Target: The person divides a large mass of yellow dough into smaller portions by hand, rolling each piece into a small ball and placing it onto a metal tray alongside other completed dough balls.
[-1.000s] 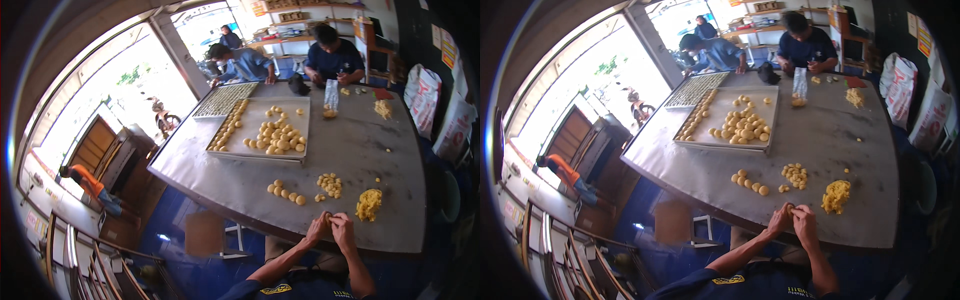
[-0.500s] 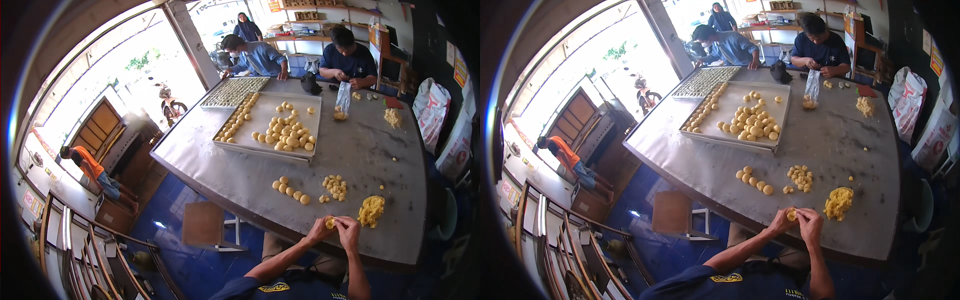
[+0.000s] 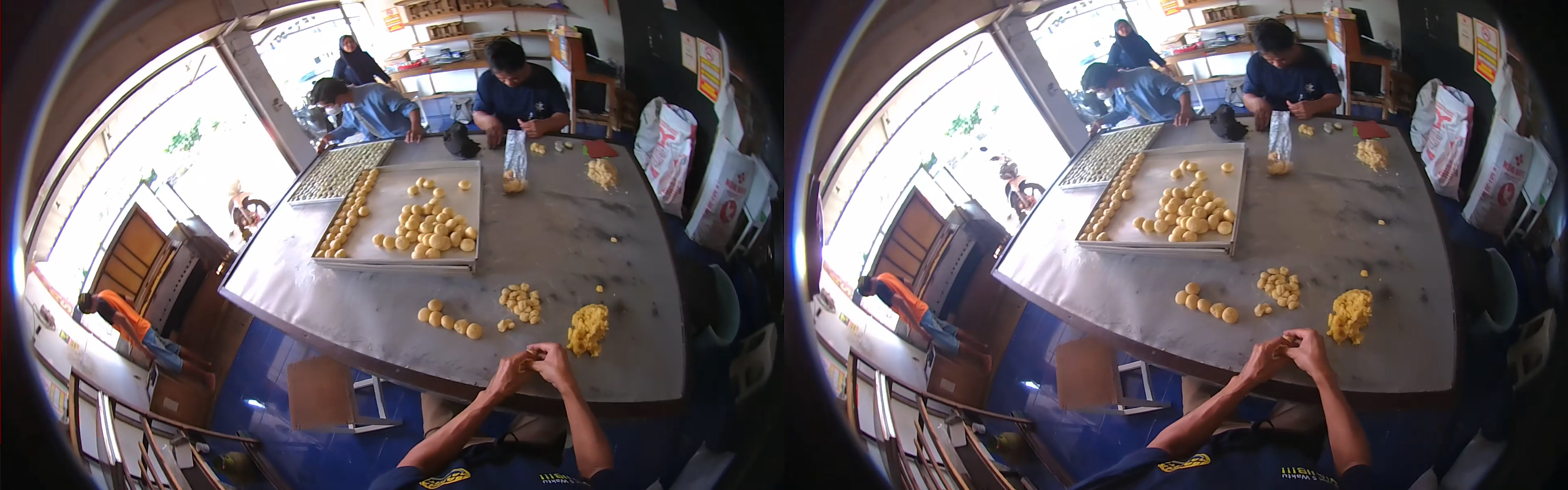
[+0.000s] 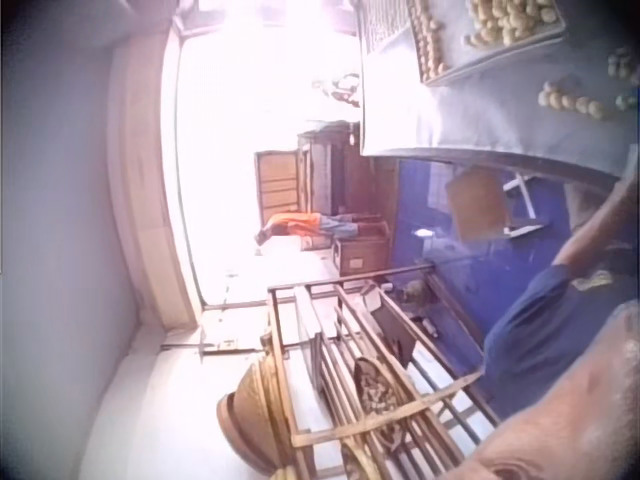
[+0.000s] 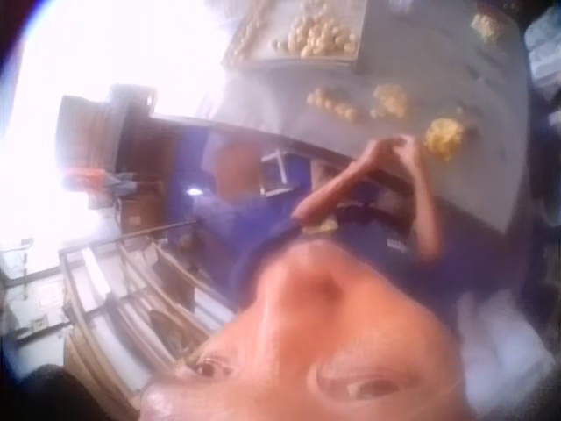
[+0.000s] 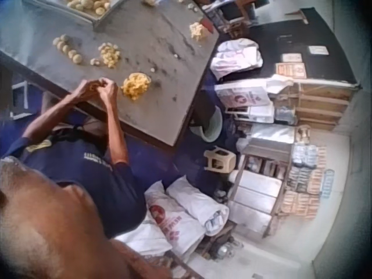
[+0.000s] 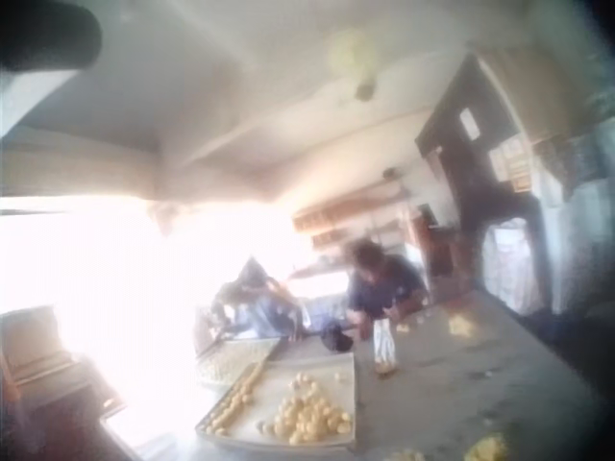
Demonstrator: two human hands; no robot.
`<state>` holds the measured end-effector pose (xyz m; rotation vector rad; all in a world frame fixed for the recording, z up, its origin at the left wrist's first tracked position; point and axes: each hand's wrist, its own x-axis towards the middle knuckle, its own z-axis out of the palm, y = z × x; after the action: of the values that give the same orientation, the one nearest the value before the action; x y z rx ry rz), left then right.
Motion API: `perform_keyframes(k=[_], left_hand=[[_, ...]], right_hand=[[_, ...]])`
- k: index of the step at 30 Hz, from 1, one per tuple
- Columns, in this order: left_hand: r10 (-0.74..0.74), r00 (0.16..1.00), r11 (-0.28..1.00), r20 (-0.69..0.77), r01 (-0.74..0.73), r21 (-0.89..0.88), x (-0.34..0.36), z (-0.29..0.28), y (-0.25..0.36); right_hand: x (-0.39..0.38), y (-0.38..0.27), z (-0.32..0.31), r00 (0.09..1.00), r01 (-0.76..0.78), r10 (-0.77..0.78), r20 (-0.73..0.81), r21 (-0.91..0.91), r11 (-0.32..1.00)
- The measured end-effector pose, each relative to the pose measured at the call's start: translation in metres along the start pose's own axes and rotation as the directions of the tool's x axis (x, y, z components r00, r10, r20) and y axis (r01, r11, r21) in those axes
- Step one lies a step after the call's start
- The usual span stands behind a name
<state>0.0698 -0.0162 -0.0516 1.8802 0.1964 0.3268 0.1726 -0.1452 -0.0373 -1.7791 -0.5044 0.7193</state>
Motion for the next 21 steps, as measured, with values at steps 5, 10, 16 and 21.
perform_keyframes(k=[5,10,16,21], left_hand=[[0.08,0.997,0.982,0.009,-0.081,0.172,0.006,-0.003,0.004],[-0.024,0.998,0.988,0.05,0.016,0.154,0.004,0.005,0.016],[-0.188,0.982,0.975,0.005,0.186,0.119,0.001,-0.002,0.022],[-0.083,0.996,0.983,-0.042,0.089,0.158,-0.002,-0.005,0.02]], right_hand=[[-0.017,-0.018,0.004,0.922,0.251,-0.347,-0.171,-0.419,0.873],[-0.016,-0.019,-0.01,0.885,0.284,-0.434,-0.169,-0.542,0.791],[-0.047,-0.063,-0.01,0.889,0.374,-0.447,-0.104,-0.398,0.837],[-0.064,-0.083,0.002,0.903,0.364,-0.427,-0.05,-0.441,0.821]])
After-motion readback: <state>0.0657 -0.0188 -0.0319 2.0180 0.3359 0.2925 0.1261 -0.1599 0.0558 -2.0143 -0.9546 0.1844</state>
